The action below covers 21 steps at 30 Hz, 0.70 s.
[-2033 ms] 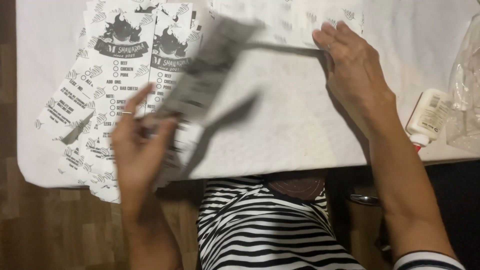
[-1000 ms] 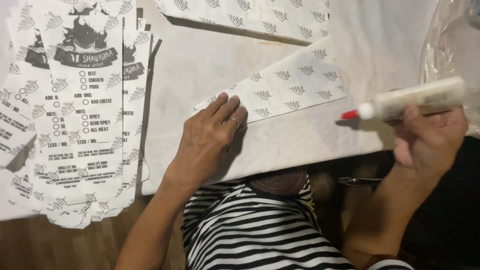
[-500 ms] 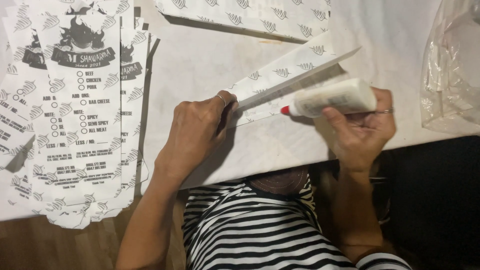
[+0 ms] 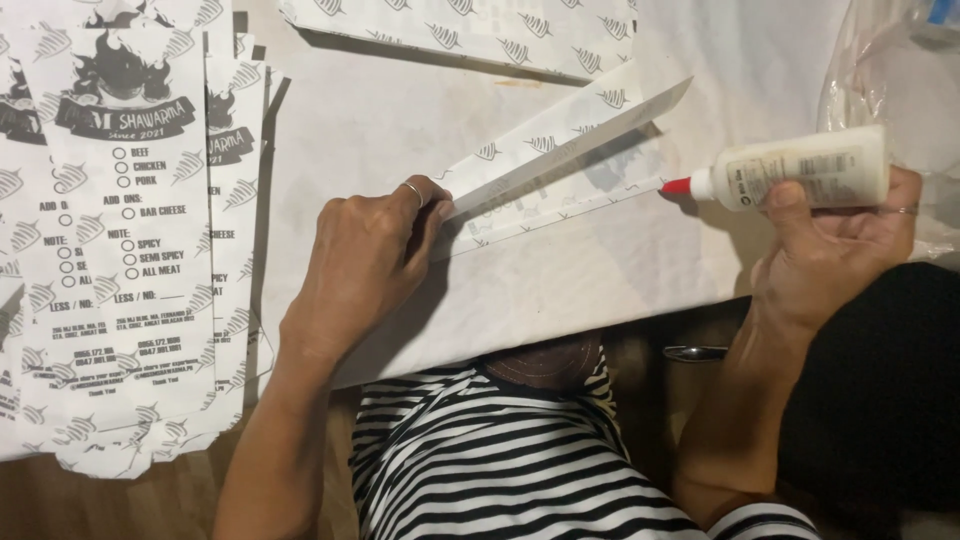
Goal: Applying liquid glue to paper strips and pressing them down to assemble packaging components.
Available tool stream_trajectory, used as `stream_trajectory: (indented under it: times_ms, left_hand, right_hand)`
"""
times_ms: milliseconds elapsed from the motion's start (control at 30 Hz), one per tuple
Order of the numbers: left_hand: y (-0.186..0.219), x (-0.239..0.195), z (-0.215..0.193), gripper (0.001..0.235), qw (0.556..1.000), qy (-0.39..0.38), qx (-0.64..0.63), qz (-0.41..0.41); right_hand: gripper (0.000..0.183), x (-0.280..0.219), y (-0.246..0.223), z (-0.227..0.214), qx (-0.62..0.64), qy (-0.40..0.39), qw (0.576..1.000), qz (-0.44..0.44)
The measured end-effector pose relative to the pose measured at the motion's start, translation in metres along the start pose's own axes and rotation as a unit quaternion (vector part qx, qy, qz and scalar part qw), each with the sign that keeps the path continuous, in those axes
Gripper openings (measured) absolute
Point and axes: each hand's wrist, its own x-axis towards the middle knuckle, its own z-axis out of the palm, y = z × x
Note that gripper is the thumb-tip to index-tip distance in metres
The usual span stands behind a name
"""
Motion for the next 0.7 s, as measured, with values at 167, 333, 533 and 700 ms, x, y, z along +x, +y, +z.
stream_trajectory:
  times_ms: [167,333,533,700]
  left_hand:
    - [0.000,0.002,-0.003,0.018,1.000,-0.006,-0.013,-0.014]
    - [-0.004,0.005,-0.006,0.021,0.998,-0.029,-0.041,-0.029]
    - [-0.002,0.014,-0.015,0.021,0.989,-0.052,-0.113,-0.080]
    - [-0.011,0.020,-0.015,0.023,0.977,-0.055,-0.155,-0.132]
  right_hand:
    - [0.044,0.001,0.002,0.007,0.009,-0.004,1.000,0.003]
    - [0.042,-0.003,0.001,0.020,0.051,-0.015,0.998,0.028]
    - [0.042,-0.030,-0.017,0.060,0.124,-0.052,0.988,0.082]
    - [0.042,-0.051,-0.052,0.105,0.191,-0.117,0.969,0.109]
